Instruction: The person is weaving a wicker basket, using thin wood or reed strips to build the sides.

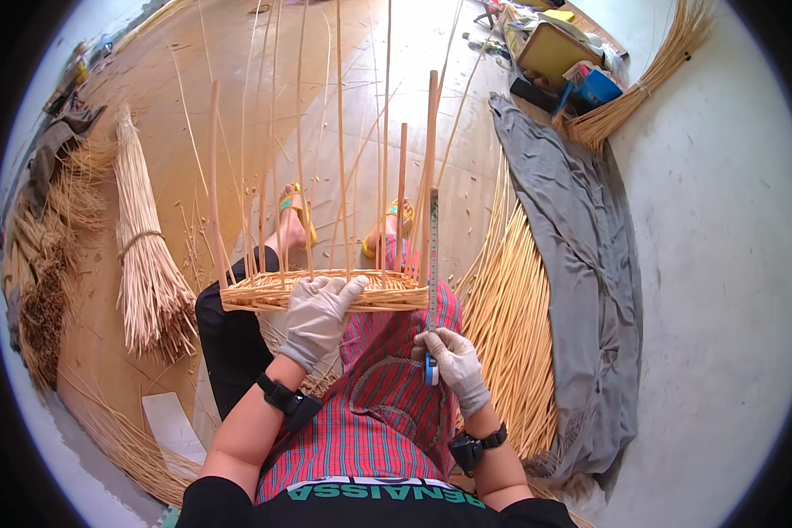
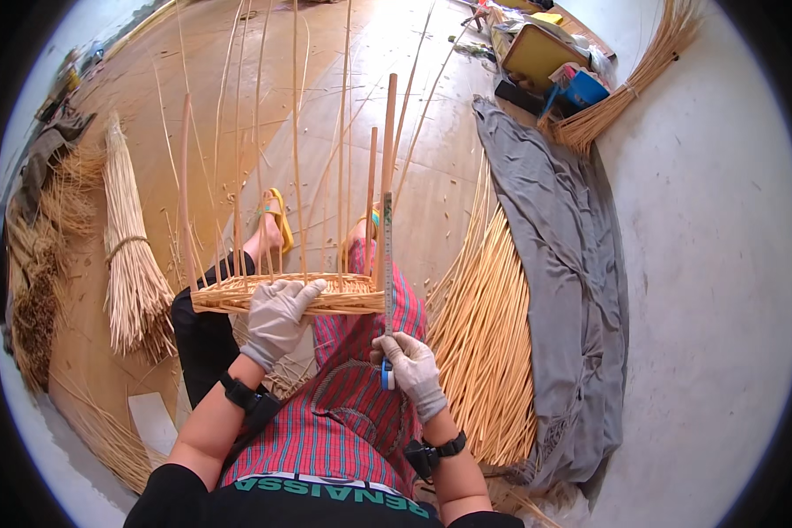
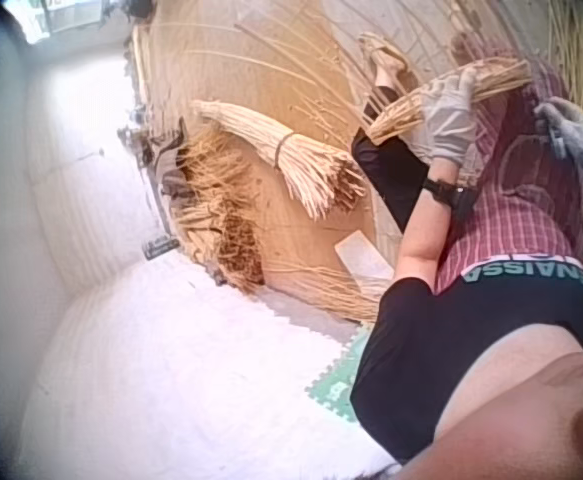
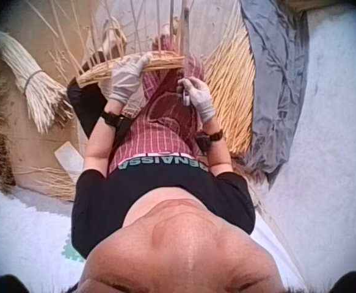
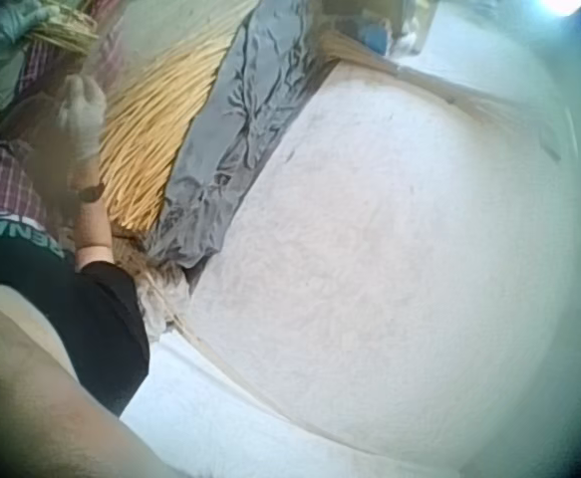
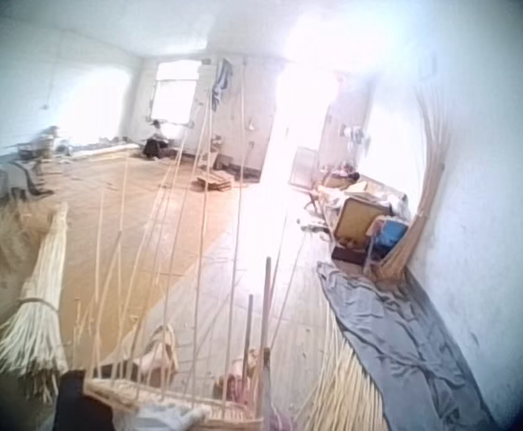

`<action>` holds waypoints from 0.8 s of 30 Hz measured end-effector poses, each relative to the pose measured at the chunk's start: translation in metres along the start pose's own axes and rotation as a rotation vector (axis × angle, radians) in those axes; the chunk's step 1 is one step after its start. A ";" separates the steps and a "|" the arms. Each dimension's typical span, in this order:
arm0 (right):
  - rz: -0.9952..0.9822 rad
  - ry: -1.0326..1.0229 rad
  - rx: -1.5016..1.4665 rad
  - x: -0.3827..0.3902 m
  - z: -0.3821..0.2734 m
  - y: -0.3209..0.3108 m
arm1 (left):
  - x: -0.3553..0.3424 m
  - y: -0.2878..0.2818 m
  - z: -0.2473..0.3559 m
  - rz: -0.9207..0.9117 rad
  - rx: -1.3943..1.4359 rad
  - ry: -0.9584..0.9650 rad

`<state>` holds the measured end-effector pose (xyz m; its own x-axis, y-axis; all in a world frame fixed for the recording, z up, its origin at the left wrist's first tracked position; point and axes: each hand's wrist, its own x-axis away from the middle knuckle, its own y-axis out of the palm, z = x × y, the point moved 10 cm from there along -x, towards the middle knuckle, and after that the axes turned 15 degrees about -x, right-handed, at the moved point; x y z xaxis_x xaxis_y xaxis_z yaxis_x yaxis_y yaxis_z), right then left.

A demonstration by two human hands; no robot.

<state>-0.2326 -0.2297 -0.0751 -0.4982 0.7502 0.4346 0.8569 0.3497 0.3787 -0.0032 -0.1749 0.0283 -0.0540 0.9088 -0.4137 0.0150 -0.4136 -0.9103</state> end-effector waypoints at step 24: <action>0.016 -0.003 -0.030 -0.019 -0.002 0.007 | -0.003 0.008 -0.002 -0.077 0.015 -0.015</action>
<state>-0.2174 -0.2428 -0.0794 -0.4841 0.7574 0.4382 0.8604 0.3207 0.3962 -0.0009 -0.1811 0.0228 -0.0690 0.9372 -0.3419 -0.0051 -0.3431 -0.9393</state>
